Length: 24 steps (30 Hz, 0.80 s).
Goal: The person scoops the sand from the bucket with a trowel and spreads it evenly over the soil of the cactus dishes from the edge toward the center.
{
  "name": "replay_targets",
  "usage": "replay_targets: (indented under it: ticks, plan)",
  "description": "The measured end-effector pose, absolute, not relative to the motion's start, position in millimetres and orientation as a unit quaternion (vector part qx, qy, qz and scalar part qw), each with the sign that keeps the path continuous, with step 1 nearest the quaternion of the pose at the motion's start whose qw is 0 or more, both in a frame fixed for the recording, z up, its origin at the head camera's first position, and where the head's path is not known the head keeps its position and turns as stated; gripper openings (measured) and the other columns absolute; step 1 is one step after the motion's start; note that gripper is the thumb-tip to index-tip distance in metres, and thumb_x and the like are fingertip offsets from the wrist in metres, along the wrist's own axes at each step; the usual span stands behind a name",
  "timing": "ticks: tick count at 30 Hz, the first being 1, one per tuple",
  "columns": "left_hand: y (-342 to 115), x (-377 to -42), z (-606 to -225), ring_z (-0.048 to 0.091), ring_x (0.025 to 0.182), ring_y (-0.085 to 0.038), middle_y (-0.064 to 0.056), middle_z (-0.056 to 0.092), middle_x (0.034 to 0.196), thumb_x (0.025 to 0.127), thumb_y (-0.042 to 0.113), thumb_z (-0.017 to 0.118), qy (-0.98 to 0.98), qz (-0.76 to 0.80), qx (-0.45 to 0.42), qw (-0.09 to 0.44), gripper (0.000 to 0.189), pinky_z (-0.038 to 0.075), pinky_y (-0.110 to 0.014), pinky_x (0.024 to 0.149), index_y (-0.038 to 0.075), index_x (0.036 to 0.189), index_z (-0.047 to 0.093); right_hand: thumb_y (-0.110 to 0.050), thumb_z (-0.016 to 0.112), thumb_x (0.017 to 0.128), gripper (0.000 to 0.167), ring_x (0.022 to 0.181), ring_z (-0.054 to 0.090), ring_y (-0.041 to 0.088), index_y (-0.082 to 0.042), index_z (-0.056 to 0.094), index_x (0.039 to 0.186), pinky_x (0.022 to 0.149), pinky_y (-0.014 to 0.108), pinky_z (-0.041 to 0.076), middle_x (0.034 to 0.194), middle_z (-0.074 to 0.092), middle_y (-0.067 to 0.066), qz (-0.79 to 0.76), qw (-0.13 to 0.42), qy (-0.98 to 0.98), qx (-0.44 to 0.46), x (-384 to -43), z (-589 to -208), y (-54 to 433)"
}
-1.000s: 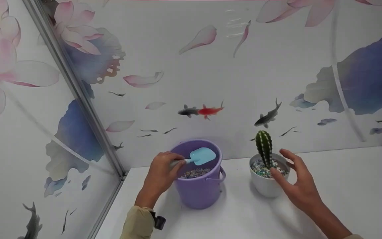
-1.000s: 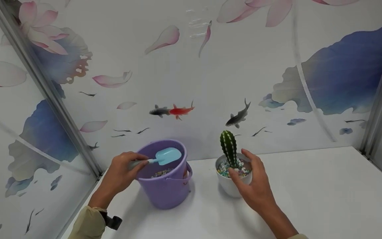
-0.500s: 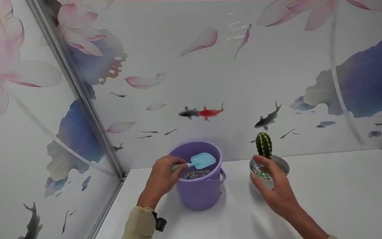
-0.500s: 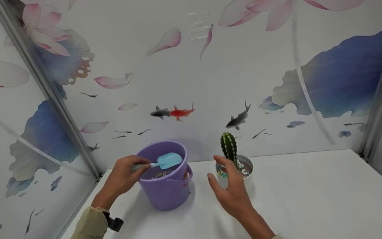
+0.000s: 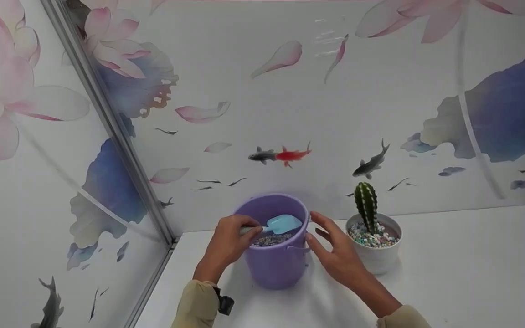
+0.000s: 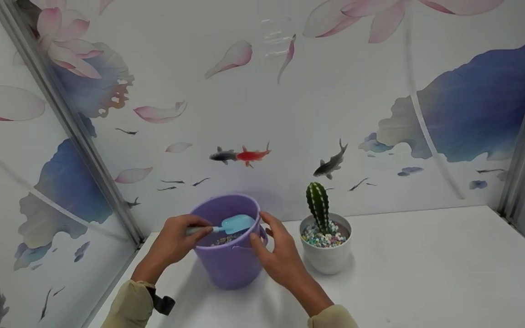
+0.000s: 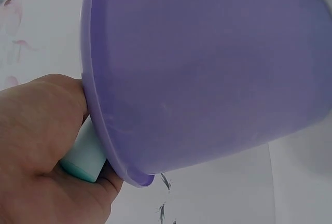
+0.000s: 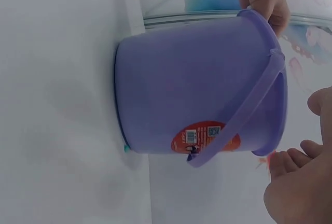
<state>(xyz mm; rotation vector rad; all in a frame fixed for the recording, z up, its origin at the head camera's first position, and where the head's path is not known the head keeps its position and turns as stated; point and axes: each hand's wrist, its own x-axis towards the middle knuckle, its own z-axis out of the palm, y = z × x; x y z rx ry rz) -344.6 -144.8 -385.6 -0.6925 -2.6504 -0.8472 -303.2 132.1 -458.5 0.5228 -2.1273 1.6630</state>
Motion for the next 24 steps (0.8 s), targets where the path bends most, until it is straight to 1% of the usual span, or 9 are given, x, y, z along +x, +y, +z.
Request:
replay_targets:
  ticks: [4, 7, 12, 15, 18, 22, 24]
  plan:
    - [-142.0, -345.4, -385.5, 0.075, 0.105, -0.018, 0.003, 0.081, 0.107, 0.104, 0.023, 0.075, -0.918, -0.291, -0.235, 0.133, 0.012, 0.062, -0.043, 0.098, 0.018, 0.109, 0.084, -0.032, 0.068, 0.109, 0.069, 0.162, 0.039, 0.031, -0.005, 0.039, 0.166, 0.127, 0.051, 0.039, 0.172, 0.043, 0.013, 0.596, 0.186, -0.761, 0.175, -310.9, -459.5, 120.2]
    - [-139.3, -345.6, -383.4, 0.075, 0.106, -0.018, 0.003, 0.081, 0.107, 0.103, 0.023, 0.076, -0.922, -0.287, -0.231, 0.123, 0.012, 0.062, -0.043, 0.098, 0.017, 0.109, 0.084, -0.034, 0.067, 0.109, 0.074, 0.163, 0.035, 0.033, -0.005, 0.034, 0.168, 0.127, 0.053, 0.038, 0.174, 0.037, 0.015, 0.602, 0.185, -0.760, 0.161, -315.8, -460.0, 114.9]
    - [-136.1, -344.4, -378.8, 0.076, 0.104, -0.019, 0.001, 0.081, 0.107, 0.103, 0.022, 0.076, -0.927, -0.283, -0.225, 0.105, 0.012, 0.063, -0.043, 0.095, 0.016, 0.109, 0.084, -0.028, 0.065, 0.111, 0.076, 0.165, 0.031, 0.036, -0.004, 0.026, 0.171, 0.127, 0.054, 0.037, 0.177, 0.030, 0.018, 0.617, 0.165, -0.754, 0.155, -322.0, -459.1, 111.4]
    - [-135.4, -343.7, -376.6, 0.075, 0.104, -0.019, 0.001, 0.081, 0.105, 0.103, 0.021, 0.077, -0.928, -0.279, -0.224, 0.101, 0.011, 0.063, -0.044, 0.094, 0.016, 0.108, 0.085, -0.025, 0.062, 0.111, 0.076, 0.166, 0.026, 0.036, -0.006, 0.021, 0.172, 0.129, 0.054, 0.035, 0.179, 0.024, 0.017, 0.629, 0.143, -0.750, 0.143, -325.2, -456.6, 109.8]
    - [-134.6, -343.9, -375.2, 0.076, 0.101, -0.019, 0.000, 0.081, 0.104, 0.102, 0.021, 0.077, -0.929, -0.277, -0.225, 0.095, 0.010, 0.064, -0.043, 0.090, 0.015, 0.107, 0.085, -0.023, 0.060, 0.111, 0.077, 0.168, 0.023, 0.034, -0.008, 0.018, 0.174, 0.130, 0.053, 0.033, 0.181, 0.020, 0.015, 0.640, 0.123, -0.748, 0.126, -329.0, -454.8, 107.8]
    - [-134.1, -344.9, -375.3, 0.076, 0.097, -0.016, 0.002, 0.081, 0.103, 0.102, 0.022, 0.077, -0.933, -0.261, -0.231, 0.090, 0.010, 0.064, -0.040, 0.086, 0.016, 0.106, 0.084, -0.024, 0.059, 0.112, 0.076, 0.167, 0.024, 0.031, -0.013, 0.017, 0.174, 0.130, 0.050, 0.033, 0.181, 0.021, 0.012, 0.647, 0.111, -0.746, 0.112, -332.2, -455.6, 106.5]
    - [-134.2, -345.2, -375.1, 0.076, 0.096, -0.016, 0.002, 0.081, 0.102, 0.102, 0.022, 0.077, -0.934, -0.250, -0.237, 0.091, 0.010, 0.064, -0.040, 0.086, 0.016, 0.106, 0.084, -0.027, 0.060, 0.112, 0.076, 0.167, 0.026, 0.031, -0.014, 0.019, 0.174, 0.130, 0.050, 0.034, 0.181, 0.022, 0.011, 0.651, 0.107, -0.743, 0.112, -332.9, -456.6, 107.0]
